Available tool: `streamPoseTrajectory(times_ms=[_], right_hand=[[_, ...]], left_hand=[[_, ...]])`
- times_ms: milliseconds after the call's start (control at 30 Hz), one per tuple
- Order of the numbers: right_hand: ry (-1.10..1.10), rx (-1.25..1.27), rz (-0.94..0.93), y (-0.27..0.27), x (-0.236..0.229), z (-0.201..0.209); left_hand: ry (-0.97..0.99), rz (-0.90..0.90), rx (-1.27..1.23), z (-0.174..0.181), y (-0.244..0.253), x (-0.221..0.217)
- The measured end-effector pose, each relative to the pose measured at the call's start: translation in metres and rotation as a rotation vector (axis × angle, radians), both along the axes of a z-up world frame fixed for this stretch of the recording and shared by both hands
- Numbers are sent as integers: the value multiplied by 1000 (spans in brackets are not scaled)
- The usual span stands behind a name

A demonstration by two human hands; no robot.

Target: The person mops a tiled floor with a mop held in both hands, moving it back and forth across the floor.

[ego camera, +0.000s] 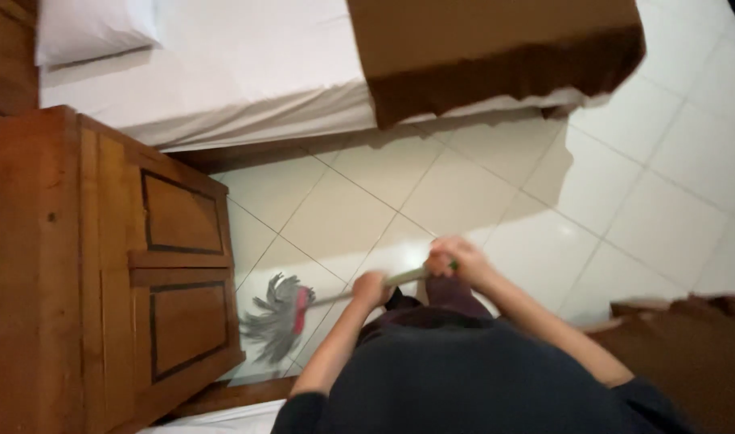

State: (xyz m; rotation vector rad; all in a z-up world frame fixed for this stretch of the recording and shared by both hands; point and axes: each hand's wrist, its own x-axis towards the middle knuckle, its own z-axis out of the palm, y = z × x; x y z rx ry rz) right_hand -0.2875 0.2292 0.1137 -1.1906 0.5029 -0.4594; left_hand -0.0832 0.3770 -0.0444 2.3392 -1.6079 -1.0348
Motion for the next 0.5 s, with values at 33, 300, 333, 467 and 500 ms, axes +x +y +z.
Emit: streamPoseTrajectory(times_ms=[33,300,333,467,500], right_hand=[[5,6,-24,-2,-13,29],[332,-371,-209,28,-37,151],[333,-369,-224,30,-29,142],[244,-538,-182,36,-9,114],[191,-541,-167,34,-5,109]], left_hand=[[5,-24,6,10,-22,-10],[305,-200,-559,67,-141,-60],[307,-215,-558,52,-153,-57],[488,-191,-612,10,-173,-51],[497,-176,-662,6,-175,-47]])
